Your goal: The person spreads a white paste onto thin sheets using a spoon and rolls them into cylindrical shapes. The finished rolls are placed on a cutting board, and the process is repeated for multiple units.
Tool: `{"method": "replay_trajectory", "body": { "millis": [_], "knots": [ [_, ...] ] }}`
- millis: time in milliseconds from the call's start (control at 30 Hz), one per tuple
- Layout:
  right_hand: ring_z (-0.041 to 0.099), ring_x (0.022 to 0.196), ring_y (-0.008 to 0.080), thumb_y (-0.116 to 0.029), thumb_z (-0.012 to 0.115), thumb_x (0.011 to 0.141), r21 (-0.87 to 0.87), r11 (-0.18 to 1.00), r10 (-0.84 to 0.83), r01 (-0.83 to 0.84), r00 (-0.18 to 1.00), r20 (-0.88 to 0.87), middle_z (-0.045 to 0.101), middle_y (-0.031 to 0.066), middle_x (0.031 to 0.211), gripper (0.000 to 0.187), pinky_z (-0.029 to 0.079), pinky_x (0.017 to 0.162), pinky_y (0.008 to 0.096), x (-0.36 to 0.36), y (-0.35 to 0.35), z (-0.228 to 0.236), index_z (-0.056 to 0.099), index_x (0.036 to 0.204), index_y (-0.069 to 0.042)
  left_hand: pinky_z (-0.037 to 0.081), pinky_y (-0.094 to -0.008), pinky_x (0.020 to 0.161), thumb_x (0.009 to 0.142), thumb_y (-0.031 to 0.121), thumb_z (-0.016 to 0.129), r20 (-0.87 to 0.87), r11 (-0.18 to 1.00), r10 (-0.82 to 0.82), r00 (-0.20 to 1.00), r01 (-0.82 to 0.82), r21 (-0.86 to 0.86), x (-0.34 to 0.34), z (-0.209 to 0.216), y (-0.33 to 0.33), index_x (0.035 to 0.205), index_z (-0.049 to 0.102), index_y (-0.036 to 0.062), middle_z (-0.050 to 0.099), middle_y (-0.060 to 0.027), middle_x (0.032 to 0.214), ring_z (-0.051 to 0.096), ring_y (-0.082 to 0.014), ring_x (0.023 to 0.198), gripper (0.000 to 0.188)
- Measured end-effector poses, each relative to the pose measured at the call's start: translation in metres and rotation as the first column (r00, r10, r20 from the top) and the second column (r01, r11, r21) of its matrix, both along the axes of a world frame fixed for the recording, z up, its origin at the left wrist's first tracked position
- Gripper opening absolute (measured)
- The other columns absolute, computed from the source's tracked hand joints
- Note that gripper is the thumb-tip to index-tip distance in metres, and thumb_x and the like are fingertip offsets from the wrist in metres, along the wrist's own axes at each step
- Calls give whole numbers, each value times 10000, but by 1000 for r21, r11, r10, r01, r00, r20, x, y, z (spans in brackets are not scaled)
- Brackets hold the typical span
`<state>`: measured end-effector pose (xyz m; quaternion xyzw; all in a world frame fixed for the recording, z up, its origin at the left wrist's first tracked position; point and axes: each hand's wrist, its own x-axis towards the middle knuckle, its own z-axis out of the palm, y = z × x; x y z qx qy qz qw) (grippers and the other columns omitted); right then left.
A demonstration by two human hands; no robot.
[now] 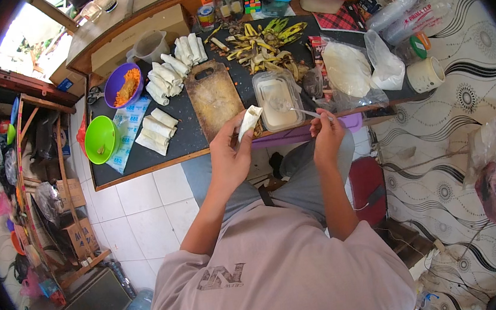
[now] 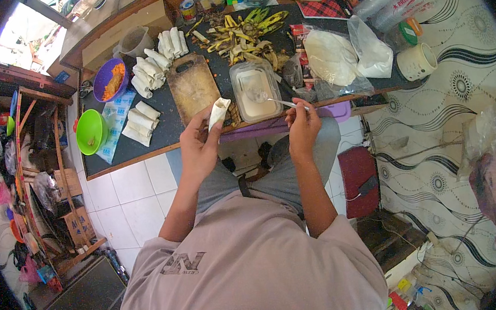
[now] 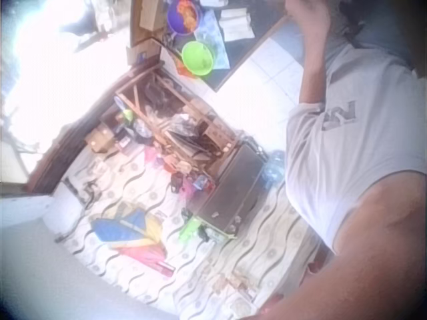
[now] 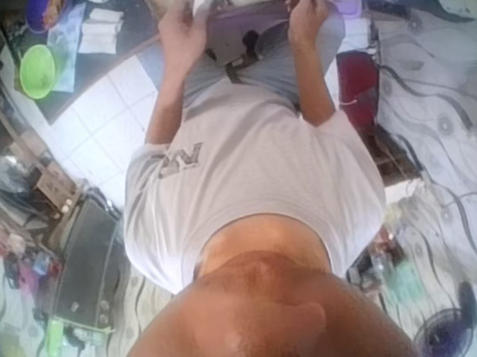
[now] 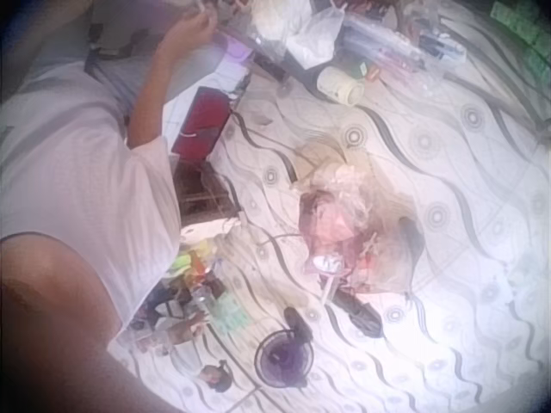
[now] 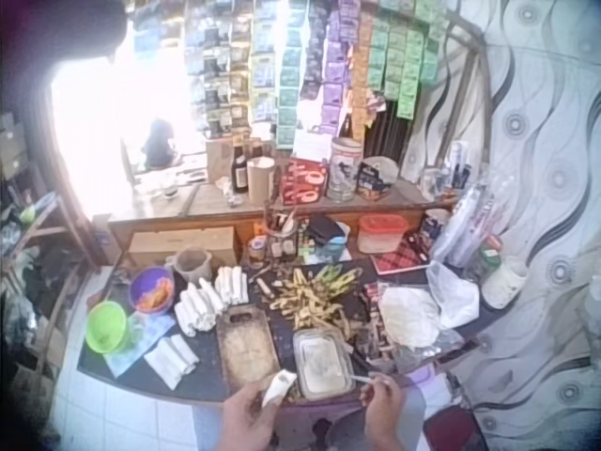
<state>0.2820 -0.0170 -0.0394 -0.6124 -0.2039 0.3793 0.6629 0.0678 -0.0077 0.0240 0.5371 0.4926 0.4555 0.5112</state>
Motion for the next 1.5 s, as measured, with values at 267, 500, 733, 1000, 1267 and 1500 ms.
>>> {"method": "replay_trajectory", "body": {
  "millis": [267, 500, 733, 1000, 1267, 1500],
  "knots": [
    [505, 564, 104, -179, 495, 971, 104, 993, -45, 50, 998, -45, 571, 35, 686, 224, 387, 506, 234, -7, -12, 24, 612, 992, 11, 467, -287, 833, 867, -3, 588, -91, 984, 50, 995, -33, 176, -3, -11, 2, 1171, 572, -22, 649, -151, 1003, 624, -187, 930, 305],
    [494, 552, 93, -195, 477, 978, 181, 975, 139, -127, 989, -55, 562, 30, 658, 229, 380, 504, 226, -12, -15, 83, 607, 969, -7, 472, -308, 825, 856, 3, 589, -191, 974, 58, 980, -13, 227, -2, -12, 4, 1143, 583, -20, 649, -172, 997, 638, -238, 919, 288],
    [487, 547, 84, -182, 482, 973, 83, 988, 131, -130, 991, -11, 563, 26, 655, 212, 372, 494, 219, -13, -14, 81, 608, 963, -12, 466, -272, 842, 886, -17, 564, -36, 991, 20, 999, -15, 132, -1, -5, 1, 1184, 574, -10, 649, -115, 1039, 612, -157, 956, 299],
    [508, 558, 92, -162, 487, 965, 99, 994, 35, -41, 997, 65, 575, 32, 683, 210, 383, 498, 218, 2, -10, 67, 611, 979, 7, 468, -246, 837, 903, -17, 557, 17, 999, -7, 1000, 7, 54, -5, -5, 0, 1212, 557, -21, 640, -92, 1067, 592, -123, 982, 309],
    [527, 568, 85, -138, 497, 959, -87, 996, 30, -30, 1000, 2, 631, 56, 729, 181, 402, 492, 226, 9, -4, -8, 614, 996, -4, 487, -278, 853, 897, -8, 577, 310, 992, -58, 949, 89, -86, -8, -11, 3, 1244, 515, -63, 634, -122, 1126, 617, -159, 996, 356],
    [552, 586, 109, -141, 566, 917, -254, 961, 179, -112, 949, 258, 636, 74, 721, 225, 439, 537, 248, 7, -12, -35, 575, 1085, 9, 499, -303, 872, 921, 6, 536, 515, 937, -125, 848, 272, -220, -17, 10, 5, 1277, 484, -74, 620, -146, 1159, 625, -192, 1006, 368]
  ]
}}
